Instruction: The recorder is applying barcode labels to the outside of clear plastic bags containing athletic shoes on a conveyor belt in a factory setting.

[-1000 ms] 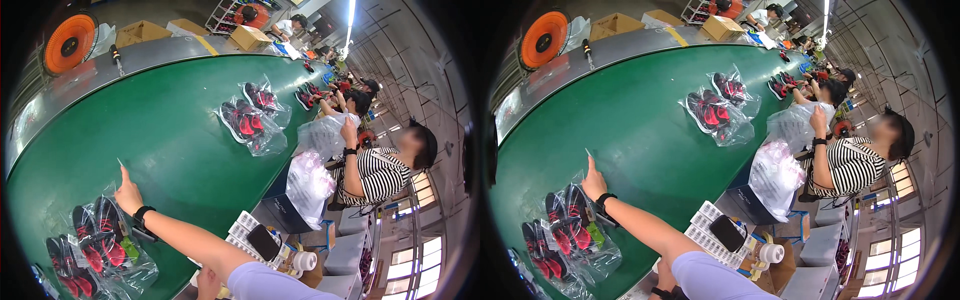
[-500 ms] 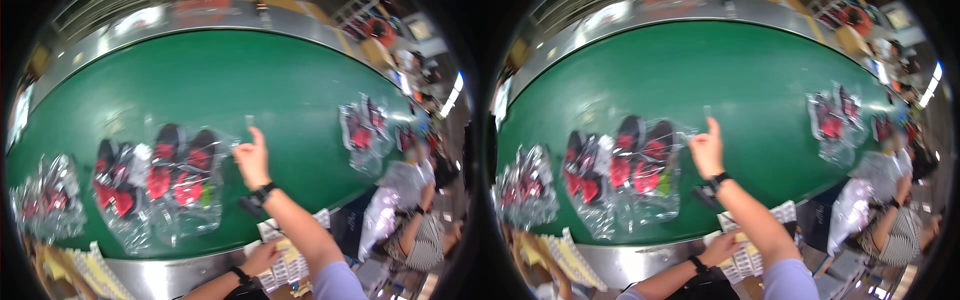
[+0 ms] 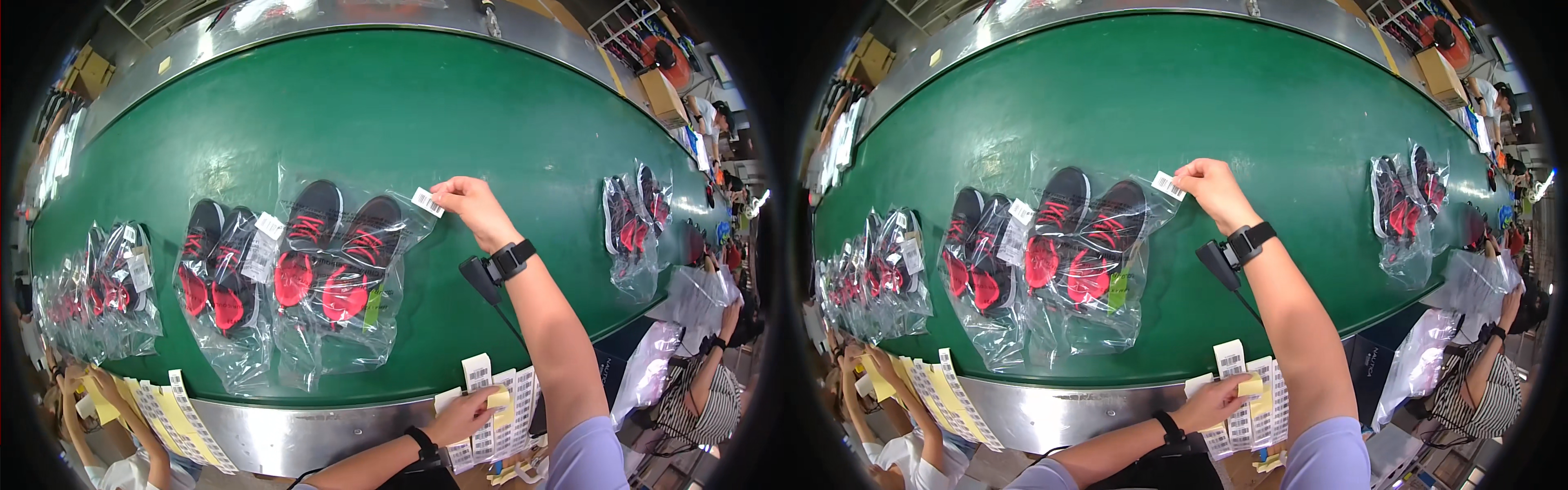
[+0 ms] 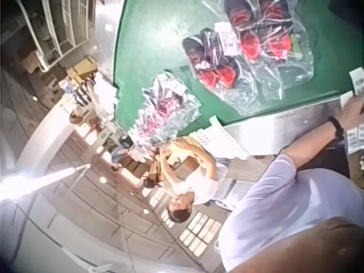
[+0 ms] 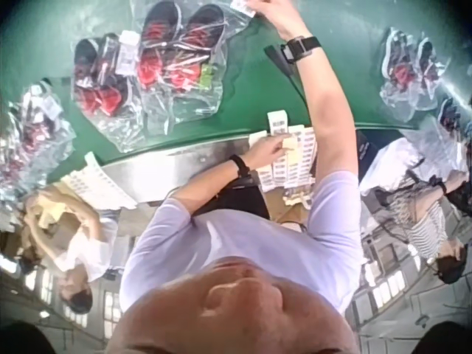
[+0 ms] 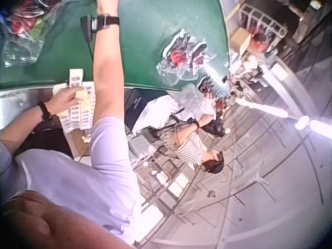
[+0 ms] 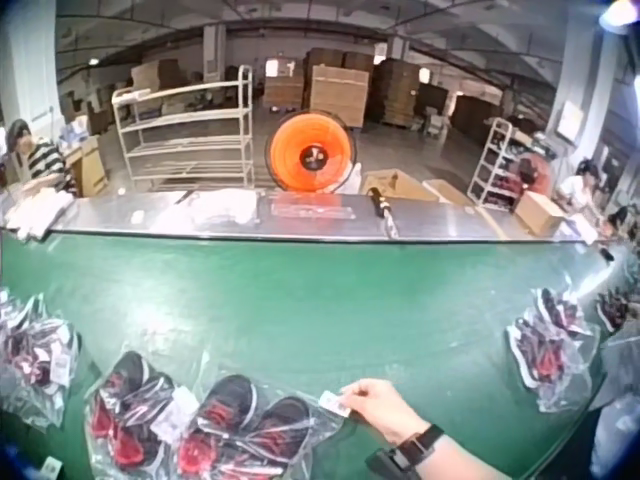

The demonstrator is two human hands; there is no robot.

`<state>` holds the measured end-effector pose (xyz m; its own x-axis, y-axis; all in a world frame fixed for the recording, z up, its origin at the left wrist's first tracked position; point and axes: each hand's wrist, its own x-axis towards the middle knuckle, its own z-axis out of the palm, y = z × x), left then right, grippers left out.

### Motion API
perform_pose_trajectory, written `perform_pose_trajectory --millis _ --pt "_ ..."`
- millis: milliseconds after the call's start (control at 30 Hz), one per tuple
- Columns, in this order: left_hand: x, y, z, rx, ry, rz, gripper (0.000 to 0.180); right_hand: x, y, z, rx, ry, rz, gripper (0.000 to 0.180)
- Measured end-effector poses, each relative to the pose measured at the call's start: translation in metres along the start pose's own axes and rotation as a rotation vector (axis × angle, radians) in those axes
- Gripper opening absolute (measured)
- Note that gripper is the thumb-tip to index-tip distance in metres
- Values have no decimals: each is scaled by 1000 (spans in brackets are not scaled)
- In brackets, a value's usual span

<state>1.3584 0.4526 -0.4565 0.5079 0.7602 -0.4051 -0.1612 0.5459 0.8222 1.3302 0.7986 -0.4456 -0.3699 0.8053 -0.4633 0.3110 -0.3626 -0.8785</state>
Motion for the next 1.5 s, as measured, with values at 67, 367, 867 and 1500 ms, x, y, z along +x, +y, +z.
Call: perform_pose_trajectory --millis 67,367,867,1500 --pt "0 1 0 -1 -2 1 49 7 2 2 -25 -50 28 8" --pt "7 3 6 66 6 -112 49 3 35 5 -161 71 12 42" --pt "0 23 14 143 159 -1 44 -118 105 -310 -1574 856 101 22" --pt "6 -39 41 85 419 161 20 -307 124 -75 -257 201 -256 11"
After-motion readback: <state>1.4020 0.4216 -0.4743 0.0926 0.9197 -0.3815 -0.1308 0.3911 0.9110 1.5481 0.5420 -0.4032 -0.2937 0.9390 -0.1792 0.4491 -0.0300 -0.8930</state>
